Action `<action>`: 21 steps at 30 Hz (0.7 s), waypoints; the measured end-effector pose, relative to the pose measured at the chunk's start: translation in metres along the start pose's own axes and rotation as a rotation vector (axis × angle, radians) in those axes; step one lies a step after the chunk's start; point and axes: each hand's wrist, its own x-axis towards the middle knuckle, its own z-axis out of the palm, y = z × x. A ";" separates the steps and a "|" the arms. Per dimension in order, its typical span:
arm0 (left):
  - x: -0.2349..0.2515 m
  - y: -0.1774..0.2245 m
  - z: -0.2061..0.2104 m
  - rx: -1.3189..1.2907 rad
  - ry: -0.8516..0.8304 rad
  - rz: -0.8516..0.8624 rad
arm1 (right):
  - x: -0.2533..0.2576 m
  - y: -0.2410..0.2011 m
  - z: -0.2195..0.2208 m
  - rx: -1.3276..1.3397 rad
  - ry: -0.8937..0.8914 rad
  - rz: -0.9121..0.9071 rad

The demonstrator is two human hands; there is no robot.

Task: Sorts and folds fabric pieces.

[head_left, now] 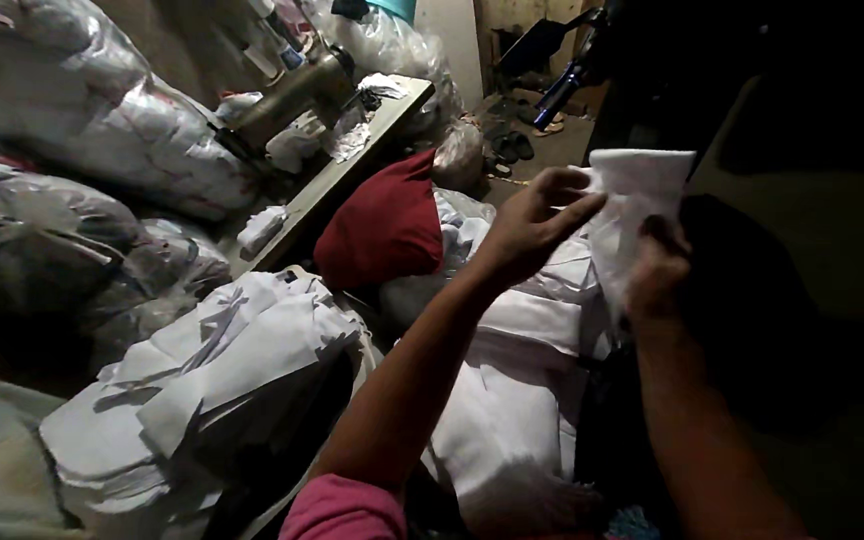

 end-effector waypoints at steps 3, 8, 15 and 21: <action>-0.013 -0.038 -0.037 0.193 0.141 -0.129 | 0.023 0.002 -0.033 0.223 0.087 0.016; -0.029 -0.101 -0.072 0.342 0.296 -0.465 | 0.039 -0.005 -0.075 0.109 0.202 0.035; -0.007 -0.149 -0.052 0.387 0.316 -0.641 | 0.037 0.030 -0.105 -0.056 0.149 0.048; 0.011 -0.143 -0.040 0.547 0.332 -0.636 | 0.027 0.075 -0.141 -0.556 -0.013 0.130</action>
